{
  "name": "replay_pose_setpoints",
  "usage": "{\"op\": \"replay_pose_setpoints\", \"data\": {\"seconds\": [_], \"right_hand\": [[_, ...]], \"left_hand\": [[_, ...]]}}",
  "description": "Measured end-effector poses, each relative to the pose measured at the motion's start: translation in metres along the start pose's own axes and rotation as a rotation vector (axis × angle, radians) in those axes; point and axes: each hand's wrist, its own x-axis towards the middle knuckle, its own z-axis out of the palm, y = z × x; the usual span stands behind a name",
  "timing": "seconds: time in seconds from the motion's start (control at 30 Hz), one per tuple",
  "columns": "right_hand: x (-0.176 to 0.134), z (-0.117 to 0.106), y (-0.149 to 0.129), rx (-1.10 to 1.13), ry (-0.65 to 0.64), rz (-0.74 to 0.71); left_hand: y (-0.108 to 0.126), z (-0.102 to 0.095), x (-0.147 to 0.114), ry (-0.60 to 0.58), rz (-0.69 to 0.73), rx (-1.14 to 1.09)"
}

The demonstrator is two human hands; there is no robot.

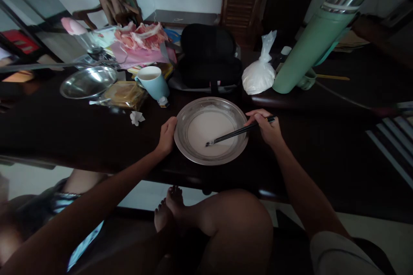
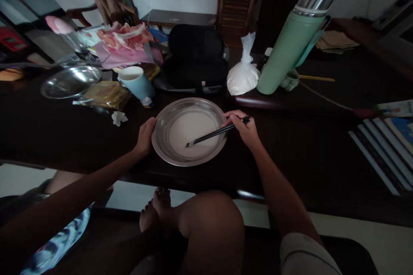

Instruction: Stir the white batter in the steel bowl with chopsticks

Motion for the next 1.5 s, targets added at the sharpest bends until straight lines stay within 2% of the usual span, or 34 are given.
{"op": "replay_pose_setpoints", "data": {"seconds": [0.1, 0.33, 0.53, 0.6, 0.8, 1.0, 1.07, 1.3, 1.37, 1.5], "right_hand": [[0.0, 0.0, -0.003, -0.04, 0.0, 0.0], [0.004, -0.008, -0.001, -0.018, 0.136, -0.035], [0.0, 0.0, -0.001, -0.019, -0.008, -0.002], [0.0, 0.0, -0.003, -0.042, -0.003, 0.002], [0.004, -0.011, -0.002, 0.001, 0.139, -0.045], [-0.001, 0.0, 0.0, 0.003, 0.013, -0.028], [-0.001, 0.002, -0.002, -0.026, 0.01, -0.022], [0.004, -0.014, -0.002, -0.034, 0.182, -0.067], [0.003, -0.012, -0.002, -0.012, 0.156, -0.061], [-0.002, -0.001, -0.005, -0.037, 0.012, -0.029]], "left_hand": [[0.0, 0.0, 0.0, 0.006, -0.002, 0.008], [-0.006, 0.0, 0.002, 0.009, -0.005, -0.021], [-0.006, 0.0, 0.001, 0.003, 0.001, -0.045], [-0.005, 0.0, 0.001, 0.004, -0.006, -0.036], [-0.003, 0.0, 0.001, -0.001, -0.011, -0.024], [-0.004, -0.001, 0.001, -0.018, 0.017, -0.006], [-0.004, -0.001, 0.0, -0.028, 0.023, -0.009], [-0.003, -0.001, -0.001, -0.031, 0.009, -0.018], [-0.003, -0.001, -0.001, -0.036, 0.009, -0.022], [-0.004, -0.001, 0.0, -0.042, 0.028, -0.039]]}}
